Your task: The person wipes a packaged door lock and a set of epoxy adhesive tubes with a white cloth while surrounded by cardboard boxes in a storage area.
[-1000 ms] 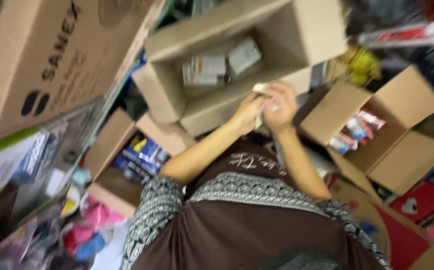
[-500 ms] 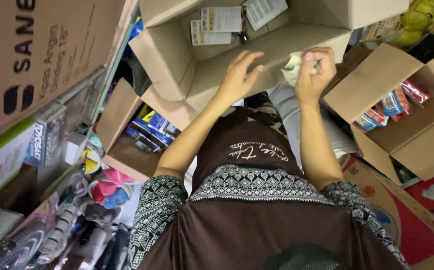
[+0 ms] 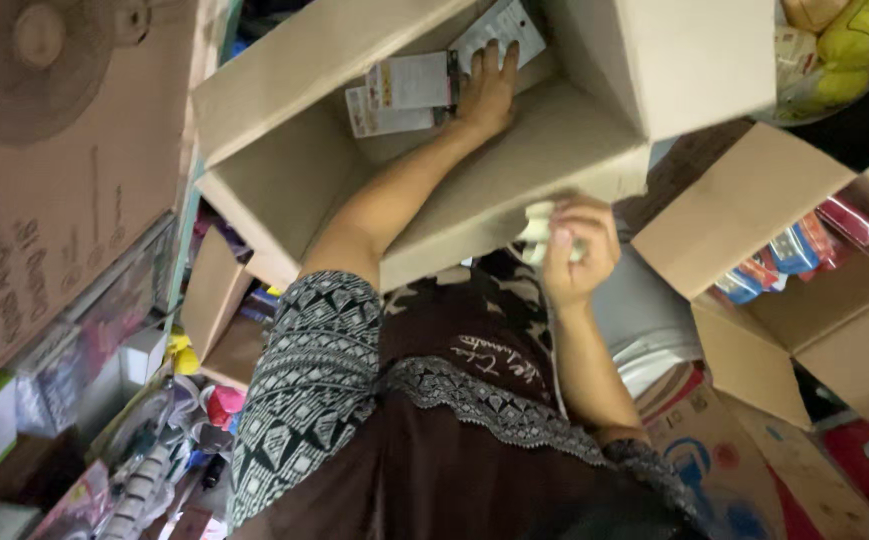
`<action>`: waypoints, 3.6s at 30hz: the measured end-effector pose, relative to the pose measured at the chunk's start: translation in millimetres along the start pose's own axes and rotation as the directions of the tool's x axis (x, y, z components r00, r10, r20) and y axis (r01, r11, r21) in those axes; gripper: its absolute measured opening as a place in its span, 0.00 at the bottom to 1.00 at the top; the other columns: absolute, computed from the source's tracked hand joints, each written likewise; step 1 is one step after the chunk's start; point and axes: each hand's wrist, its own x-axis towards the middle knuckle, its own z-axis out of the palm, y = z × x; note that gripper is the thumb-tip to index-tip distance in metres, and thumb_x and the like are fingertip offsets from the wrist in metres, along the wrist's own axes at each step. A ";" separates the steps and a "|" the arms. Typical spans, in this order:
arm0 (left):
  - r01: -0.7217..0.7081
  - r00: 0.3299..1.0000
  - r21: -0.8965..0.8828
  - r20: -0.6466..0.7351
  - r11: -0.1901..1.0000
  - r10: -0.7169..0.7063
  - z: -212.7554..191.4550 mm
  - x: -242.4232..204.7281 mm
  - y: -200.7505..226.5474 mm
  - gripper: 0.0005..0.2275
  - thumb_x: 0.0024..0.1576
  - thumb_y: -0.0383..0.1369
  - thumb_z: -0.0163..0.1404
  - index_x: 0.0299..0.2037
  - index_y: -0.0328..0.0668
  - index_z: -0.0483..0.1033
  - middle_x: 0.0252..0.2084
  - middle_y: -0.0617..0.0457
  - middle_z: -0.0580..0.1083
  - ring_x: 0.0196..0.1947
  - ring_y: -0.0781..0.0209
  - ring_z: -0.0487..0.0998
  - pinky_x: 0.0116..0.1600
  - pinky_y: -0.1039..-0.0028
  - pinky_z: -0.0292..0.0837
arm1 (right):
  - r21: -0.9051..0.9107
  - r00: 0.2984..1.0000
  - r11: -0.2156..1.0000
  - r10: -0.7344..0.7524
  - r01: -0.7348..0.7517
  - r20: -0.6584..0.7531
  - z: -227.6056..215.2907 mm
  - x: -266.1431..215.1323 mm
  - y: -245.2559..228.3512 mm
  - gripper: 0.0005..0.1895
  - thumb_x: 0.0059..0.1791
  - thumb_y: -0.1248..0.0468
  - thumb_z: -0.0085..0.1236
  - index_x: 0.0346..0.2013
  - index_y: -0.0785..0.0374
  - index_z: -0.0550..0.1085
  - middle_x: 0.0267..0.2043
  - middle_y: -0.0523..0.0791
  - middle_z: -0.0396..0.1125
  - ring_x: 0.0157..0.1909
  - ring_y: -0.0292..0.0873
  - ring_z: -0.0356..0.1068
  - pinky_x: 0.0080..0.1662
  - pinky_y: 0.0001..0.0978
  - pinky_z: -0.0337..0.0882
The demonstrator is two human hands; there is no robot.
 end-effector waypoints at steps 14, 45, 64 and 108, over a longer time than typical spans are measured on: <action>0.248 0.948 0.197 0.153 0.949 -0.280 97.2 81.4 -45.0 0.50 0.47 0.46 0.65 0.72 0.36 0.42 0.69 0.30 0.55 0.69 0.29 0.55 0.66 0.35 0.53 | -0.192 0.975 0.960 -0.183 0.204 0.124 9.5 19.5 34.5 0.07 0.51 0.64 0.57 0.32 0.65 0.73 0.36 0.48 0.70 0.41 0.50 0.71 0.44 0.41 0.73; -0.046 0.979 -0.108 0.193 0.993 0.066 64.1 61.3 -54.9 0.59 0.37 0.46 0.69 0.76 0.43 0.39 0.73 0.27 0.40 0.74 0.22 0.36 0.73 0.35 0.37 | -0.297 0.985 0.940 -0.148 0.167 0.085 16.7 15.0 33.7 0.07 0.52 0.64 0.59 0.34 0.65 0.72 0.36 0.50 0.69 0.42 0.51 0.69 0.47 0.43 0.71; 0.304 0.918 -0.603 0.393 0.738 -0.057 59.0 67.7 -107.5 0.46 0.44 0.40 0.60 0.74 0.33 0.50 0.70 0.33 0.62 0.68 0.38 0.67 0.65 0.55 0.67 | -0.302 0.988 0.941 -0.138 0.155 0.074 18.9 16.1 35.3 0.07 0.51 0.64 0.59 0.33 0.64 0.73 0.37 0.48 0.69 0.42 0.51 0.69 0.47 0.43 0.71; 0.333 0.754 -0.729 -0.174 -0.597 0.633 -263.9 -168.4 248.4 0.29 0.70 0.52 0.39 0.72 0.37 0.60 0.69 0.42 0.69 0.69 0.42 0.70 0.72 0.49 0.64 | -0.280 0.954 0.944 -0.234 0.176 -0.186 -127.2 9.3 -148.9 0.19 0.57 0.71 0.52 0.64 0.69 0.71 0.54 0.49 0.71 0.53 0.41 0.70 0.57 0.34 0.70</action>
